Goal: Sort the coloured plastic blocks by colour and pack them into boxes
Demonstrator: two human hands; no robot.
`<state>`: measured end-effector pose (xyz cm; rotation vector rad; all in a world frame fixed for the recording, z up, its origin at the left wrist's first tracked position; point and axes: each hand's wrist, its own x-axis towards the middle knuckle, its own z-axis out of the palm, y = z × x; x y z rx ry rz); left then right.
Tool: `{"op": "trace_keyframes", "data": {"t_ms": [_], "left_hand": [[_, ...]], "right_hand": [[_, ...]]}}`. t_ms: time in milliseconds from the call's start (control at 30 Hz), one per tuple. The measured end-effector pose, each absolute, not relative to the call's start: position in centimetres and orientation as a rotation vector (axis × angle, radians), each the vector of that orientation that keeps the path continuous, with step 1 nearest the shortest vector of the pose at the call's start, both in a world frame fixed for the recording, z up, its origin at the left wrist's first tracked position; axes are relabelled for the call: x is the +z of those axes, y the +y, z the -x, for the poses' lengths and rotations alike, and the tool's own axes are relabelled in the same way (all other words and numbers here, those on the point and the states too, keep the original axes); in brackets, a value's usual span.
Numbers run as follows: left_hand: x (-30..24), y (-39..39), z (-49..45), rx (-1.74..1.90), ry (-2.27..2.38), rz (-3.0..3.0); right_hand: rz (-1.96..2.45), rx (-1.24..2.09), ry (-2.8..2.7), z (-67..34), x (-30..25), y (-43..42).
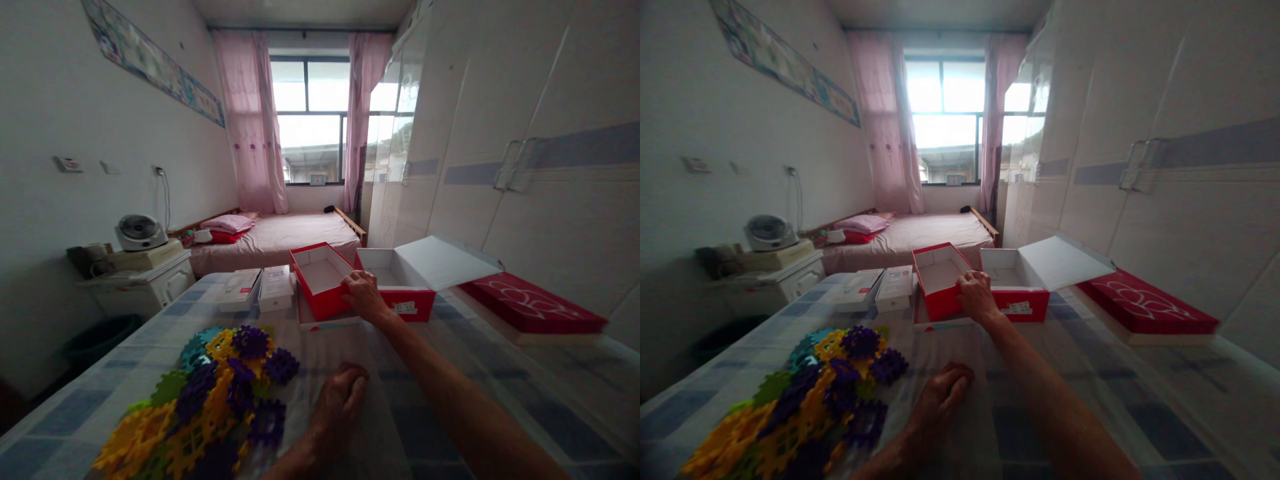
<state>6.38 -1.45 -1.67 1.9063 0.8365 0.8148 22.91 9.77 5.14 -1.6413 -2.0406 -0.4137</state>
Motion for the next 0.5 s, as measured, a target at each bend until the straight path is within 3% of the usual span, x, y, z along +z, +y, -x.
{"op": "trace_keyframes", "data": {"t_ms": [300, 500], "left_hand": [[-1.8, -1.4, -6.4, 0.809, 0.853, -1.899], [-1.7, -1.2, -6.2, 0.745, 0.882, -1.955]], "right_hand": [[1.510, -0.322, -1.981, -20.0, 4.6, 8.4], [1.657, -0.512, -1.658, -28.0, 2.5, 2.5]]}}
